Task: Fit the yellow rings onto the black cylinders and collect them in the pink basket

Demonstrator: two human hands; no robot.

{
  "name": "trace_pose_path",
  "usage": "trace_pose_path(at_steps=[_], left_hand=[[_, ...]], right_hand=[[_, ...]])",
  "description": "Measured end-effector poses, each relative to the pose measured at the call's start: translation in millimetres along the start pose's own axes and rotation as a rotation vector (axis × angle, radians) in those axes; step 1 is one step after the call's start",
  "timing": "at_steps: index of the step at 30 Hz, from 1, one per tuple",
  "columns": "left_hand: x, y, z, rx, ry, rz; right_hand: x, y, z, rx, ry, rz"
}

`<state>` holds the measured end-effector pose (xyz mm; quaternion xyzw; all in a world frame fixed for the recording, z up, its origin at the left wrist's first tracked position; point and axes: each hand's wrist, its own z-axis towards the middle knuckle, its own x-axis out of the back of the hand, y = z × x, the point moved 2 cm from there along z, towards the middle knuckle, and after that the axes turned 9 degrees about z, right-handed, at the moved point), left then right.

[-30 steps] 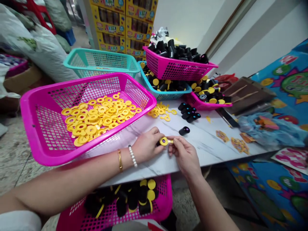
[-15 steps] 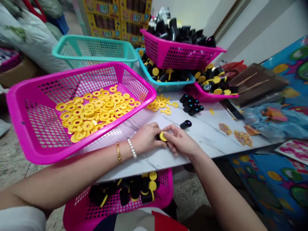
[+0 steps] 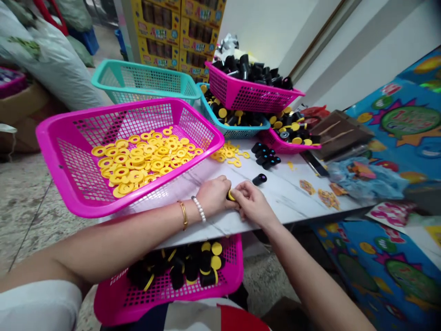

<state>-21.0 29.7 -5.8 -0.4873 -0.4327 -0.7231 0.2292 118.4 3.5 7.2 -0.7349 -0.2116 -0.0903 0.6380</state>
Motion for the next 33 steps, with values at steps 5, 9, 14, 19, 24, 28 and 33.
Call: trace_pose_path(at_steps=[5,9,14,19,24,28,33], left_hand=[[4.7,5,-9,-0.2,-0.079,0.118],[13.4,4,-12,-0.427,-0.188,0.085],[18.1,-4,-7,-0.446,-0.259,-0.052],[12.0,-5,-3,-0.306,-0.231,-0.131],[10.4,-6,-2,-0.18,-0.137,-0.255],[11.2,-7,0,-0.106,-0.054,-0.3],[9.8,-12,4,-0.013,0.072,-0.31]], right_hand=[[-1,-12,-37,0.209,0.142,-0.431],[1,-11,-81,0.164,0.027,-0.481],[-4,20,-123,0.105,-0.04,-0.398],[10,28,-117,0.195,0.016,-0.304],[85,14,-40,0.327,0.579,-0.272],[110,30,28,0.075,0.416,0.038],[61,30,38,0.117,0.243,0.078]])
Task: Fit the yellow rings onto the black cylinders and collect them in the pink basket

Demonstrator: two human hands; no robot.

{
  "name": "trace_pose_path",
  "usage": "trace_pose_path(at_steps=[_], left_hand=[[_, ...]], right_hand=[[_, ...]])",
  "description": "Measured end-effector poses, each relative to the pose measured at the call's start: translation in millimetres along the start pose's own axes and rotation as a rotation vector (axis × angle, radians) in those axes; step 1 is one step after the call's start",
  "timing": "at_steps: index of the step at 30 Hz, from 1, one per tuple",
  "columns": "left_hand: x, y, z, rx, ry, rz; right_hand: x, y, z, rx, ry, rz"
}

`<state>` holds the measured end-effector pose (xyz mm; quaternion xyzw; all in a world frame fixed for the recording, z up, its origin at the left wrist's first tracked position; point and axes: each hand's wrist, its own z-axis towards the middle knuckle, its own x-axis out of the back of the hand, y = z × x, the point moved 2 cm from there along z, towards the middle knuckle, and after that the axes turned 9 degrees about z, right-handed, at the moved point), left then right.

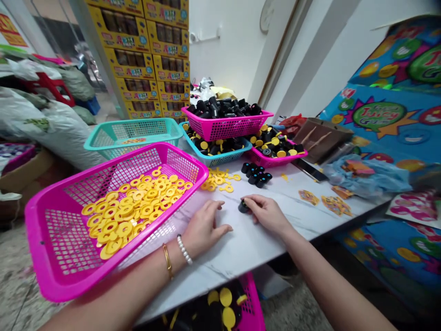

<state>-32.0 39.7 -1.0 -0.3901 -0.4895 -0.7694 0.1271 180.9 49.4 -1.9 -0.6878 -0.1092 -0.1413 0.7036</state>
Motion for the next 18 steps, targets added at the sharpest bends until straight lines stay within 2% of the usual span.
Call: trace_pose_path(at_steps=[4,5,9,11,14,18], left_hand=[[0.0,-4,5,0.017,0.03,-0.015],[0.2,-5,6,0.015,0.026,-0.014],[1.0,-7,8,0.062,-0.016,0.006],[1.6,-6,8,0.077,-0.038,0.015],[2.8,-4,7,0.061,-0.054,0.018],[1.9,-5,5,0.025,-0.081,-0.002]], right_hand=[[-39,-19,-9,0.052,-0.225,0.01],[-42,-23,-4,0.08,-0.229,-0.041],[-35,-30,40,0.347,-0.05,-0.42],[-31,-29,59,0.419,-0.1,-0.601],[-27,-29,70,0.383,-0.249,-0.748],[-15,-28,54,0.264,-0.355,-0.697]])
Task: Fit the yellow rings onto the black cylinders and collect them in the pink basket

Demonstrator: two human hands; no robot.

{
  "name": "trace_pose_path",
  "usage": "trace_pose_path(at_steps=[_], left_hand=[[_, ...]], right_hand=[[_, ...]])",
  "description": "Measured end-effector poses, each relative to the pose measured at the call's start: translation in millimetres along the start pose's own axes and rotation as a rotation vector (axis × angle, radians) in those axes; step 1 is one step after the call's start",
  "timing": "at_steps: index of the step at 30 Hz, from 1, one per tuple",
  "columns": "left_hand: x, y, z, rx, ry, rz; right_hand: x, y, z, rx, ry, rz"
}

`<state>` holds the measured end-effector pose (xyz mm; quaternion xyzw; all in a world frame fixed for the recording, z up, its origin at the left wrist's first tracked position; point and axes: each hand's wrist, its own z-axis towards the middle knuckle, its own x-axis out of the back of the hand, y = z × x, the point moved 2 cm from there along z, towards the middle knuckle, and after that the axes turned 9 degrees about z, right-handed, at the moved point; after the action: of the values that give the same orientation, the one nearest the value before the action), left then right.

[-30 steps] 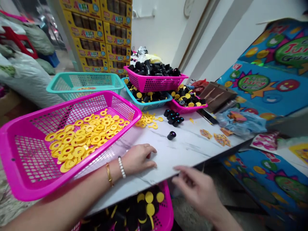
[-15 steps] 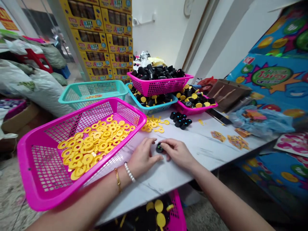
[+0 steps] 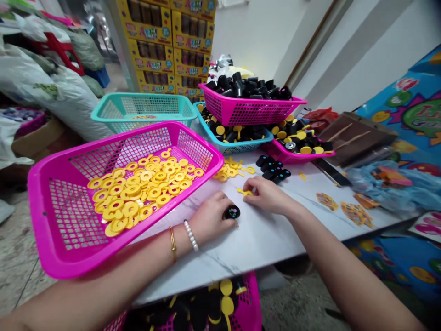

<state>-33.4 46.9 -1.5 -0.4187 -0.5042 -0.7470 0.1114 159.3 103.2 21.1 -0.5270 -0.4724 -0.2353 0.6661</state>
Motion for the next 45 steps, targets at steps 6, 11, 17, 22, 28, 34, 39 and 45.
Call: trace_pose_path(at_steps=[6,11,17,22,28,34,39,45], left_hand=[[-5.9,-5,0,-0.017,-0.021,0.036],[-6.4,-5,1,-0.047,-0.033,0.043],[-5.2,-5,2,-0.059,-0.037,0.062],[-4.1,-3,1,-0.058,-0.043,0.03],[-3.2,0,0,-0.052,-0.052,0.055],[-6.8,-1,-1,-0.033,-0.045,0.085],[-3.6,1,-2,-0.041,-0.027,0.051],[8.9,6,-2,0.144,-0.187,-0.192]], right_hand=[[-5,2,-48,-0.33,-0.157,0.621],[-21,-28,-66,-0.376,-0.014,1.075],[-41,-44,-53,-0.333,0.192,1.043],[-46,-38,-50,-0.36,0.116,1.194],[-45,-41,-50,-0.385,0.122,1.263],[-46,-40,-51,-0.409,0.156,1.294],[-46,-42,-53,-0.386,0.155,1.26],[-52,-40,-58,-0.327,0.185,1.233]])
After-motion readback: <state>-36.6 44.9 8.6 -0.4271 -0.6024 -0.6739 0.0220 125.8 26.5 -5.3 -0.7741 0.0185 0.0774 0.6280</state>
